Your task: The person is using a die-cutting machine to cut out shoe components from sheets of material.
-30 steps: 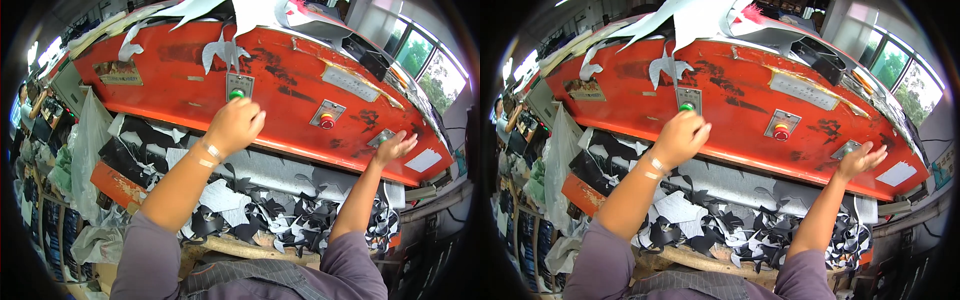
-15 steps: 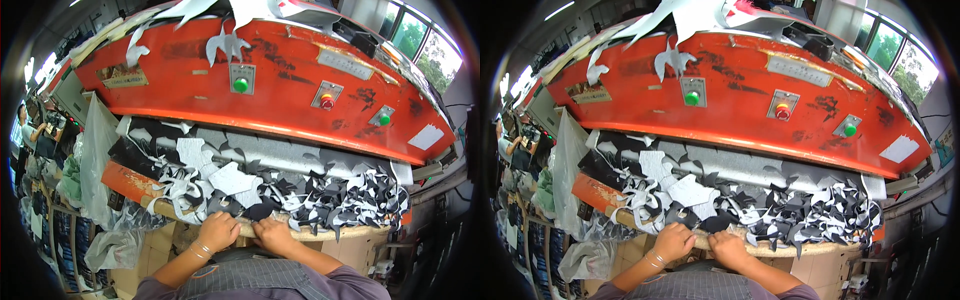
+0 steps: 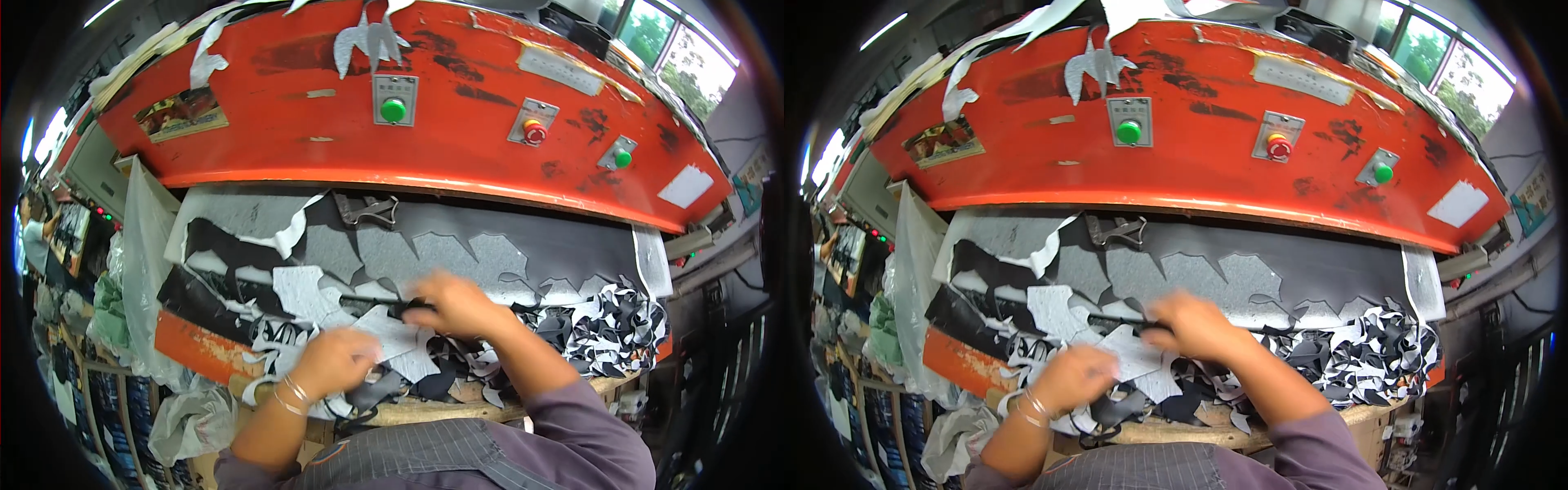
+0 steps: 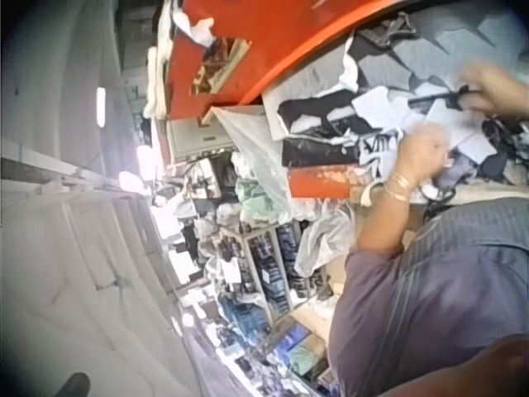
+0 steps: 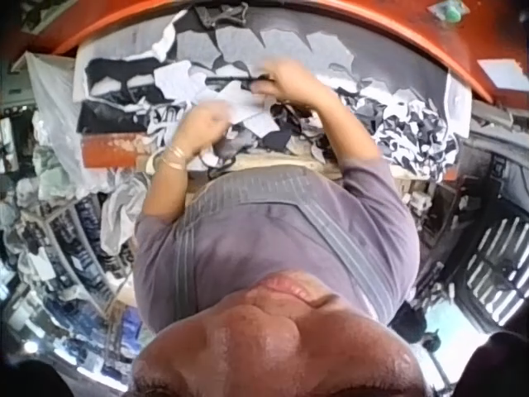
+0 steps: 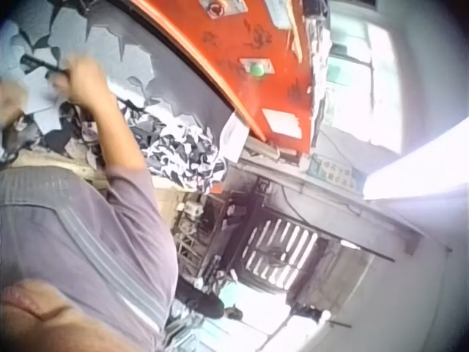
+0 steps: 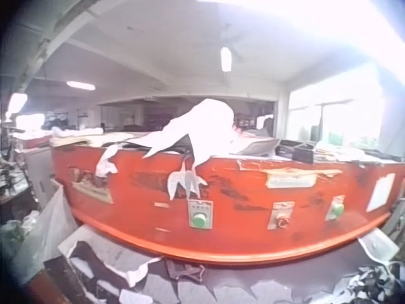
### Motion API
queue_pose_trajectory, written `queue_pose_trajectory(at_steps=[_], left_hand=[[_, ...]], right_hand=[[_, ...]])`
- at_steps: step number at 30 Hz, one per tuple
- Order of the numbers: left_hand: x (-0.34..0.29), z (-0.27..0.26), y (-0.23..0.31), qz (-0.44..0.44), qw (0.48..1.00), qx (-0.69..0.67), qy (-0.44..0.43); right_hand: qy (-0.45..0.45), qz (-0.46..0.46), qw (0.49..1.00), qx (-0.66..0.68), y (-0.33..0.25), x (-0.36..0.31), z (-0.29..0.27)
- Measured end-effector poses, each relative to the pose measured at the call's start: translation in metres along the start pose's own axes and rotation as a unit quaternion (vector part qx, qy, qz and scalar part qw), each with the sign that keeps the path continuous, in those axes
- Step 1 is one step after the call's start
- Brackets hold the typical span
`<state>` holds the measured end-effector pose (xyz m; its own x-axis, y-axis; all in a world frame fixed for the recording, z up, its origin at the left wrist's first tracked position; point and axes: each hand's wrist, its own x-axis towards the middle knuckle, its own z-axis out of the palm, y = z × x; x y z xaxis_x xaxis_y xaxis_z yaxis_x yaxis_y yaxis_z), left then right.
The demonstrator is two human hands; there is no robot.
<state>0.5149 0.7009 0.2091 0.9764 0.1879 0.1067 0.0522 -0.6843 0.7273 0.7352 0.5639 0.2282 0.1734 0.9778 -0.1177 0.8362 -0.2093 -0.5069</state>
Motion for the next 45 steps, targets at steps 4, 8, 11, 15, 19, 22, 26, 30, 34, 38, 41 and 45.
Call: queue_pose_trajectory(at_steps=[4,8,11,15,19,22,26,30,34,38,41,45], left_hand=[[0.087,-0.033,-0.084,-0.022,0.969,0.191,0.158],[0.121,-0.016,-0.136,-0.049,0.956,0.243,0.157],[0.12,-0.021,-0.146,-0.068,0.956,0.245,0.145],[0.12,-0.031,-0.156,-0.066,0.984,0.09,0.136],[0.106,-0.047,-0.132,-0.057,0.893,-0.44,0.078],[0.097,-0.047,-0.109,-0.076,0.874,-0.472,0.08],[0.099,-0.04,-0.117,-0.138,0.939,-0.241,0.201],[0.083,-0.042,-0.183,-0.193,0.841,-0.348,0.367],[0.086,-0.062,-0.175,-0.14,0.766,-0.473,0.412],[0.068,-0.072,-0.181,-0.183,0.817,-0.448,0.314],[0.072,-0.068,-0.163,-0.207,0.858,-0.403,0.241],[0.072,-0.071,-0.163,-0.226,0.889,-0.347,0.196]], right_hand=[[0.145,-0.003,0.983,-0.116,0.04,0.139,0.0],[0.077,-0.005,0.992,-0.097,0.058,0.202,-0.008],[0.115,-0.02,0.989,-0.086,0.053,0.196,0.006],[0.317,-0.067,0.946,-0.019,0.023,0.161,0.026],[0.212,-0.089,0.944,0.235,-0.005,0.135,0.046],[0.085,-0.055,0.915,0.39,0.001,0.124,0.051],[0.076,-0.046,0.938,0.334,0.004,0.104,0.048],[0.18,0.034,0.971,0.155,0.026,0.112,0.034],[0.249,0.114,0.962,0.009,0.084,0.112,0.005],[0.223,0.124,0.965,-0.057,0.095,0.127,-0.01],[0.206,0.121,0.966,-0.094,0.105,0.129,-0.013],[0.2,0.096,0.969,-0.109,0.113,0.125,-0.012]])
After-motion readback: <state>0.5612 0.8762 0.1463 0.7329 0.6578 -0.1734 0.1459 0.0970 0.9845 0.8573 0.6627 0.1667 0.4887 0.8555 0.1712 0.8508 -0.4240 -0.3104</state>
